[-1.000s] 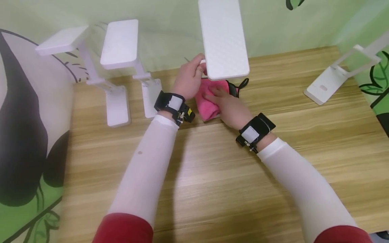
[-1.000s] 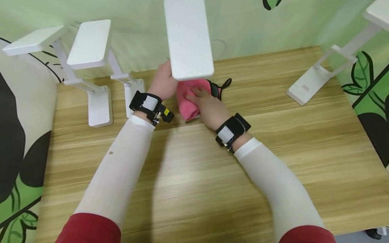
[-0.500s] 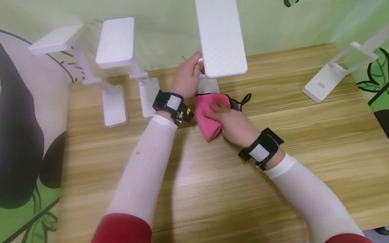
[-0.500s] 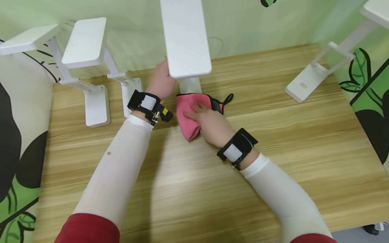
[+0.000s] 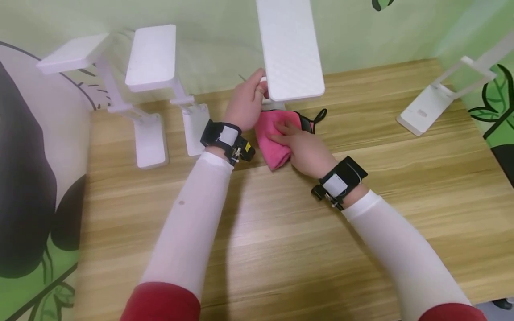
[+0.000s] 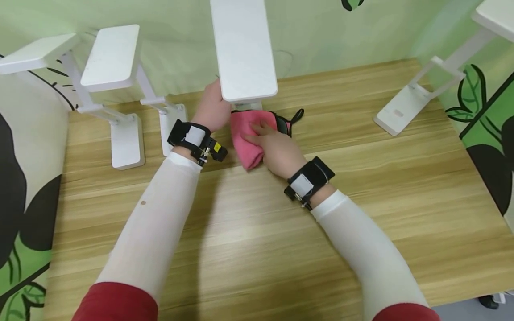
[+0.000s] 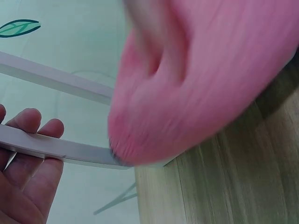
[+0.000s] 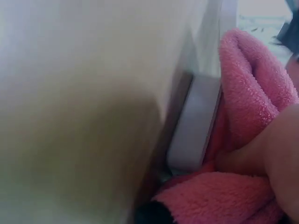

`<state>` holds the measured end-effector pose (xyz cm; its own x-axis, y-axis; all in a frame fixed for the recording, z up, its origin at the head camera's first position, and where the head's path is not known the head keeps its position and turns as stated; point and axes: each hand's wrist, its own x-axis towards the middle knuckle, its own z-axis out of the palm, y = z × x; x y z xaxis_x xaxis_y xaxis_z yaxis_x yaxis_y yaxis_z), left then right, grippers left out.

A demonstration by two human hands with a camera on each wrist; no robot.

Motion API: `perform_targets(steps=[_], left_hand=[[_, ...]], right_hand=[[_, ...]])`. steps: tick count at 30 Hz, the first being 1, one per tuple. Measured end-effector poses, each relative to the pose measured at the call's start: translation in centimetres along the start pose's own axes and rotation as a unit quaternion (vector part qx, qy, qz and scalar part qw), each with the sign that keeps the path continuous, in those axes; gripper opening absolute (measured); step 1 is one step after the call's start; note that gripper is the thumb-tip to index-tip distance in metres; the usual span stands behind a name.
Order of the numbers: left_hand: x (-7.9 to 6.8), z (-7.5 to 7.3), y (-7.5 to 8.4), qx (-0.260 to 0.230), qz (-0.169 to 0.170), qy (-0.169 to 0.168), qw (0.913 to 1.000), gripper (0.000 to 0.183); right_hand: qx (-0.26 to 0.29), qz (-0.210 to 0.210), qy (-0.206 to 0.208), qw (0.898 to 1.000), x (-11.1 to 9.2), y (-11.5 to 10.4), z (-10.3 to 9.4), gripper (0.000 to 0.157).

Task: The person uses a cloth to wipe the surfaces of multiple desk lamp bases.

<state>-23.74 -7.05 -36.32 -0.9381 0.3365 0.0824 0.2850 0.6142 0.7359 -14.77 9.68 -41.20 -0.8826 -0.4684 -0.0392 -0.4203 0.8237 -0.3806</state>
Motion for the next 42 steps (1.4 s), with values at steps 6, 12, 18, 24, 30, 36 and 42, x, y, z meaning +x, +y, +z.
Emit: perform_targets(steps=[6,12,18,24,30,36,42], left_hand=[[0.0,0.0,-0.1,-0.002,0.002,0.004,1.0000,0.038],[0.1,0.3,-0.2,0.001,0.008,0.008,0.9999,0.037],[0.3,0.7,-0.4,0.006,0.016,0.007,0.9998,0.037],[0.3,0.4,-0.2,-0.001,0.007,0.003,1.0000,0.035],[0.1,0.1,-0.1,0.008,0.000,0.009,0.9999,0.032],[0.3,0.4,-0.2,0.023,0.015,0.008,0.9996,0.029],[0.4,0.5,-0.5,0.029,0.027,0.018,0.9991,0.026]], right_hand=[[0.001,-0.014,-0.015,1.000,-3.4,-0.9,0.1,0.066],[0.019,-0.016,-0.025,0.999,-0.9,0.0,-0.5,0.067],[0.017,0.003,0.004,1.000,3.1,1.4,-0.5,0.067],[-0.007,0.016,-0.006,1.000,2.2,1.1,-0.1,0.062],[-0.007,-0.010,-0.017,1.000,-1.9,0.0,0.2,0.066],[0.014,-0.019,-0.012,1.000,-3.3,-0.2,0.3,0.064],[0.026,-0.005,-0.012,1.000,0.5,0.8,-0.2,0.062]])
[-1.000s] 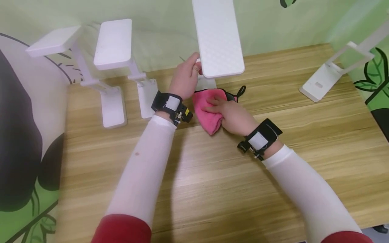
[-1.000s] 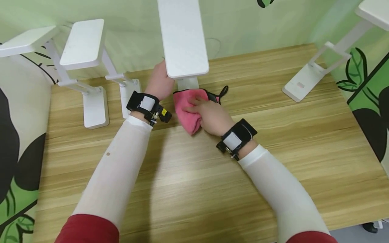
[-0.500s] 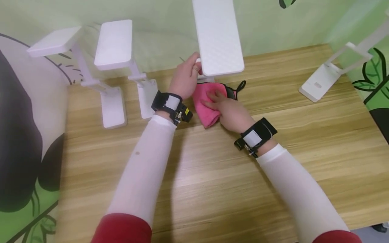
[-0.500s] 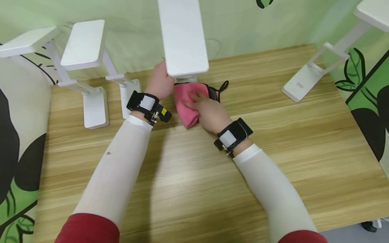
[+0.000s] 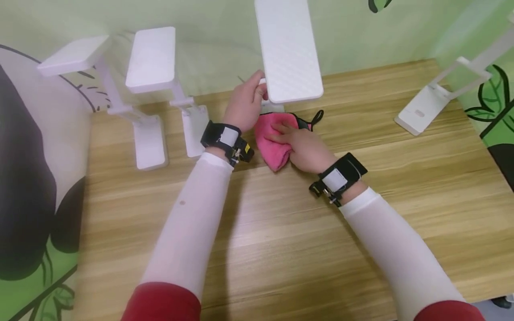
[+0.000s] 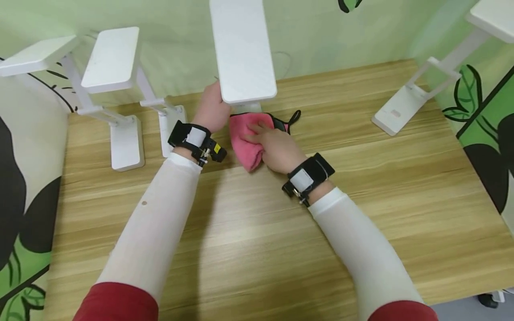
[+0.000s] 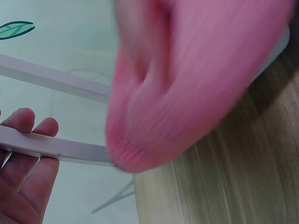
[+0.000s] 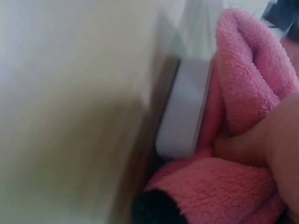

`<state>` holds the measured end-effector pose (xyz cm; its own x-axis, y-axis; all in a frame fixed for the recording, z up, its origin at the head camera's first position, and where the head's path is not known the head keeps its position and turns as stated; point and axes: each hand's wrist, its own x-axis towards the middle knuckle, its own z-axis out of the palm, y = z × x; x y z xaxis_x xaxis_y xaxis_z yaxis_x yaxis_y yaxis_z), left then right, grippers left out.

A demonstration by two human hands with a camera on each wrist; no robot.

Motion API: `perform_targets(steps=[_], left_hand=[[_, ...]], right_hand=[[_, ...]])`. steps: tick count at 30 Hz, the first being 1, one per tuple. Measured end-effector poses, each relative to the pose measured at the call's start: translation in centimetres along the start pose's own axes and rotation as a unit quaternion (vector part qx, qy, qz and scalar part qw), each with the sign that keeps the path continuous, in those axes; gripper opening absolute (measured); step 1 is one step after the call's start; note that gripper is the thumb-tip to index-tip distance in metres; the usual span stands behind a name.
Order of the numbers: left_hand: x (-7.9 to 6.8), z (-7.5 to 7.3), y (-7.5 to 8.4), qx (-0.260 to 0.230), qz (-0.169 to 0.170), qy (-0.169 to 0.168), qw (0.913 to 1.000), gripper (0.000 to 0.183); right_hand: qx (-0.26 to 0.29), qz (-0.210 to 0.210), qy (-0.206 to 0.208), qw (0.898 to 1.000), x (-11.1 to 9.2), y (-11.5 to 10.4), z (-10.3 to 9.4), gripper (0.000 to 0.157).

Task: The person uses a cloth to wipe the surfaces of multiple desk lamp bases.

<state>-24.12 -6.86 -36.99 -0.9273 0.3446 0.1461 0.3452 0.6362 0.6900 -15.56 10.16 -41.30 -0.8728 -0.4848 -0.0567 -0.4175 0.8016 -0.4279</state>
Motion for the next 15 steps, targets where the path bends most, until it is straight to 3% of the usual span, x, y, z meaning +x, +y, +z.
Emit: perform_targets(steps=[4,7,11,15], left_hand=[[-0.1,0.1,-0.2,-0.003,0.000,-0.002,1.0000,0.027],[-0.1,0.0,-0.3,-0.007,-0.002,-0.005,1.0000,0.028],[-0.1,-0.1,-0.3,-0.012,-0.012,-0.009,0.9998,0.027],[-0.1,-0.1,-0.1,-0.028,-0.018,-0.014,0.9994,0.027]], right_hand=[[-0.013,0.013,0.008,1.000,2.9,0.4,-0.4,0.067],[-0.020,0.032,0.012,0.999,3.4,0.2,-0.3,0.066],[-0.020,0.048,0.015,0.999,1.0,-1.0,0.4,0.063],[-0.019,0.027,0.023,0.999,-2.3,-2.2,1.1,0.068]])
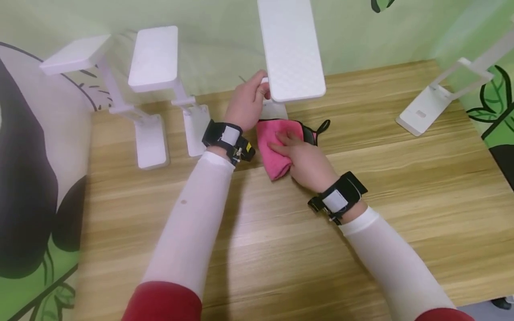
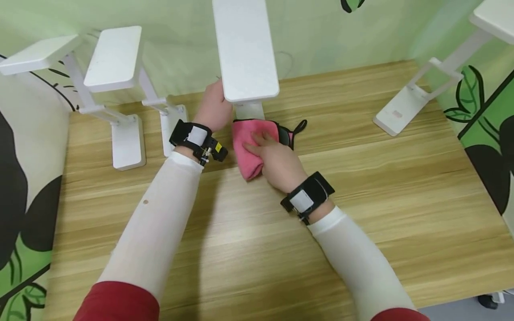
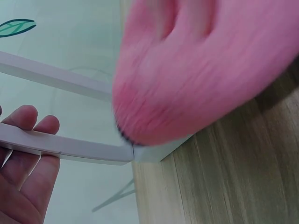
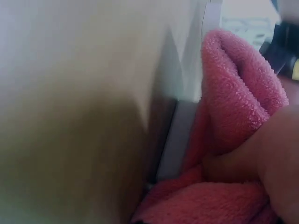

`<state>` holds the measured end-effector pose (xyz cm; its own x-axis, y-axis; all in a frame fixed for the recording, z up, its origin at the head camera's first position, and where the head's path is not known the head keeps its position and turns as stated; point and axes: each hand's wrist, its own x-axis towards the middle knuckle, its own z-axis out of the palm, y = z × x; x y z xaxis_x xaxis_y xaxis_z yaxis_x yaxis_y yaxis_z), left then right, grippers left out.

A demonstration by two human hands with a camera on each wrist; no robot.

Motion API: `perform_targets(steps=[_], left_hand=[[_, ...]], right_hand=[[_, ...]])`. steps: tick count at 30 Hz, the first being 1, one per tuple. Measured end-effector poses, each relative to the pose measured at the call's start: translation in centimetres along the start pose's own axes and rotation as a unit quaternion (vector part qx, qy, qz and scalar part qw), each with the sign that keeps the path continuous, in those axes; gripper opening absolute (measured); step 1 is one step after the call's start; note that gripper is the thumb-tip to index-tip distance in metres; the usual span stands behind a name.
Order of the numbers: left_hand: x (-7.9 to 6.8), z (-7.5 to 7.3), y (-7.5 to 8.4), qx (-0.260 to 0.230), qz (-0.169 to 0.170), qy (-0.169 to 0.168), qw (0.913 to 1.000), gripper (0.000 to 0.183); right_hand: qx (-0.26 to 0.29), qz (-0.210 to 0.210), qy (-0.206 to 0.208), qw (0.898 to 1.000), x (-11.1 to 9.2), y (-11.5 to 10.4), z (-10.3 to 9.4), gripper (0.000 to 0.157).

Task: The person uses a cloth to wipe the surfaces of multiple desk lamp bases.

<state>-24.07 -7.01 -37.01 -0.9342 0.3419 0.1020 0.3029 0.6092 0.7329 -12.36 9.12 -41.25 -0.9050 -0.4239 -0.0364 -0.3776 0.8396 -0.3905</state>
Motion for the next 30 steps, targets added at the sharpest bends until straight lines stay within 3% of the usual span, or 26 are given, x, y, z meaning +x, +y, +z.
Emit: perform_targets(steps=[5,10,13,16,19,22,27,30], left_hand=[[0.0,-0.2,0.1,-0.001,0.010,0.005,0.9999,0.027],[-0.1,-0.3,0.0,0.007,0.013,0.013,0.9998,0.029],[-0.1,-0.2,0.0,0.004,0.010,0.011,0.9999,0.031],[-0.1,-0.2,0.0,-0.002,0.012,0.007,0.9999,0.030],[-0.2,-0.3,-0.1,-0.002,0.009,0.004,1.0000,0.030],[-0.2,-0.5,-0.2,-0.003,0.004,0.000,1.0000,0.030],[-0.2,-0.9,-0.4,-0.002,-0.002,0.004,1.0000,0.029],[-0.1,-1.0,-0.5,-0.004,-0.001,0.006,1.0000,0.029]], right_hand=[[-0.006,-0.018,-0.008,1.000,-1.0,-0.5,-0.4,0.068],[-0.001,-0.012,-0.027,1.000,2.5,0.1,-1.2,0.061],[0.002,-0.006,-0.015,1.000,5.1,0.7,-1.2,0.066],[0.000,0.005,-0.006,1.000,6.0,0.9,-1.0,0.071],[0.004,0.016,0.002,1.000,5.0,0.5,-0.7,0.067],[0.010,0.018,0.009,1.000,2.7,0.0,-0.3,0.064],[0.024,0.000,0.001,1.000,-1.3,-0.7,0.2,0.071],[0.032,-0.009,-0.006,0.999,-2.5,-0.7,0.2,0.072]])
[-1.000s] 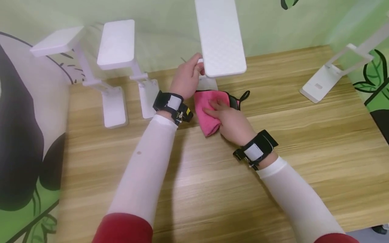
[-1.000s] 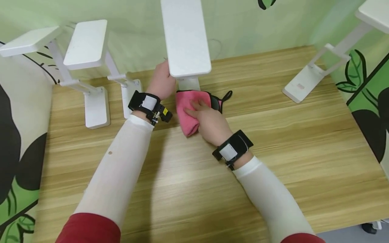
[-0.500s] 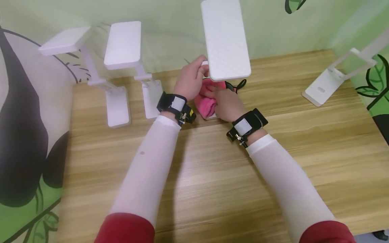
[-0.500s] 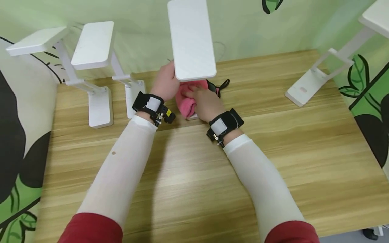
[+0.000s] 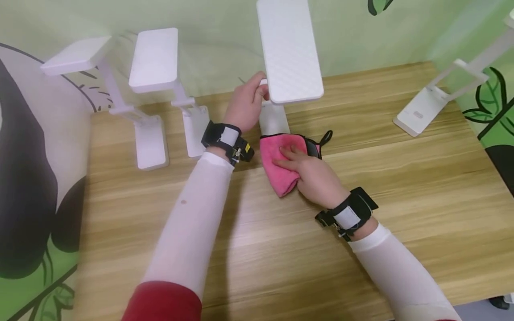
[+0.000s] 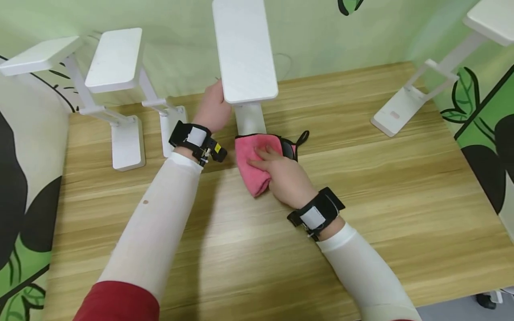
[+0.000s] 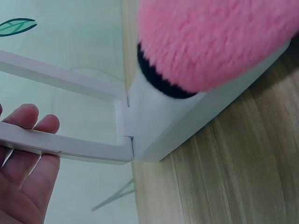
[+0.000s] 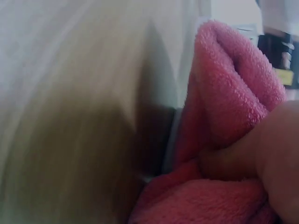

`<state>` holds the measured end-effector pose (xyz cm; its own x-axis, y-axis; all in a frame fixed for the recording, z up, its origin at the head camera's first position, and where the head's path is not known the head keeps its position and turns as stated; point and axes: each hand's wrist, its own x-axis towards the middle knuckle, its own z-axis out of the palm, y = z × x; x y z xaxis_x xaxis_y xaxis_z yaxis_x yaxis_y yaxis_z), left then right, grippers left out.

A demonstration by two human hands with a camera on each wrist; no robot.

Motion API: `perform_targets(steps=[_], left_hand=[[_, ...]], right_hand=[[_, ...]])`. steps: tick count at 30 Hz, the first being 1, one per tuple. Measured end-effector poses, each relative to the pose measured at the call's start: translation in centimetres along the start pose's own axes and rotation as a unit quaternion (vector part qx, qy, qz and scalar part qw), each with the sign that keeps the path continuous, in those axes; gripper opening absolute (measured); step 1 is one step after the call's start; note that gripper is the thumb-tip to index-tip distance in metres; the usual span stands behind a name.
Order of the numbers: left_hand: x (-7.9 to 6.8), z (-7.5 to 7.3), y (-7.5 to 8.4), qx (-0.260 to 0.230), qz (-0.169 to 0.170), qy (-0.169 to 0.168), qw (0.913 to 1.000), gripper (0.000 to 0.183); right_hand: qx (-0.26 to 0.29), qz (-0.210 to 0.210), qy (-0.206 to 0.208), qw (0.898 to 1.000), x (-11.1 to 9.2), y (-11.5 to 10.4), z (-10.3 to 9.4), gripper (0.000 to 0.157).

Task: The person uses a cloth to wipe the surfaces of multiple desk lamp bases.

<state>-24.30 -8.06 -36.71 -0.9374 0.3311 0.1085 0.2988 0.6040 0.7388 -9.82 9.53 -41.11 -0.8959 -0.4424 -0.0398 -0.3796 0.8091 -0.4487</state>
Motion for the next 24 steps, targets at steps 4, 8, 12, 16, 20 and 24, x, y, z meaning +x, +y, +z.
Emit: perform_targets(steps=[4,8,12,16,20,24], left_hand=[[0.0,-0.2,0.0,0.004,0.001,0.002,1.0000,0.029],[0.0,-0.5,-0.2,0.010,0.005,-0.001,0.9999,0.026],[-0.2,-1.3,-1.0,0.011,-0.009,0.010,0.9999,0.032],[-0.5,-2.6,-1.7,0.018,-0.032,0.023,0.9991,0.035],[-0.8,-3.8,-2.2,0.036,-0.052,0.032,0.9975,0.035],[-1.1,-4.6,-2.5,0.038,-0.070,0.032,0.9963,0.034]], right_hand=[[0.017,-0.008,0.013,1.000,-0.4,0.1,-0.4,0.073],[0.046,-0.018,0.056,0.997,-0.5,-0.1,-1.2,0.077],[0.067,-0.031,0.107,0.992,-0.9,-0.6,-2.3,0.081],[0.066,-0.036,0.122,0.990,-1.5,-1.0,-3.1,0.082],[0.059,-0.040,0.129,0.989,-1.9,-1.2,-3.3,0.080],[0.061,-0.042,0.137,0.988,-2.1,-1.2,-3.2,0.080]])
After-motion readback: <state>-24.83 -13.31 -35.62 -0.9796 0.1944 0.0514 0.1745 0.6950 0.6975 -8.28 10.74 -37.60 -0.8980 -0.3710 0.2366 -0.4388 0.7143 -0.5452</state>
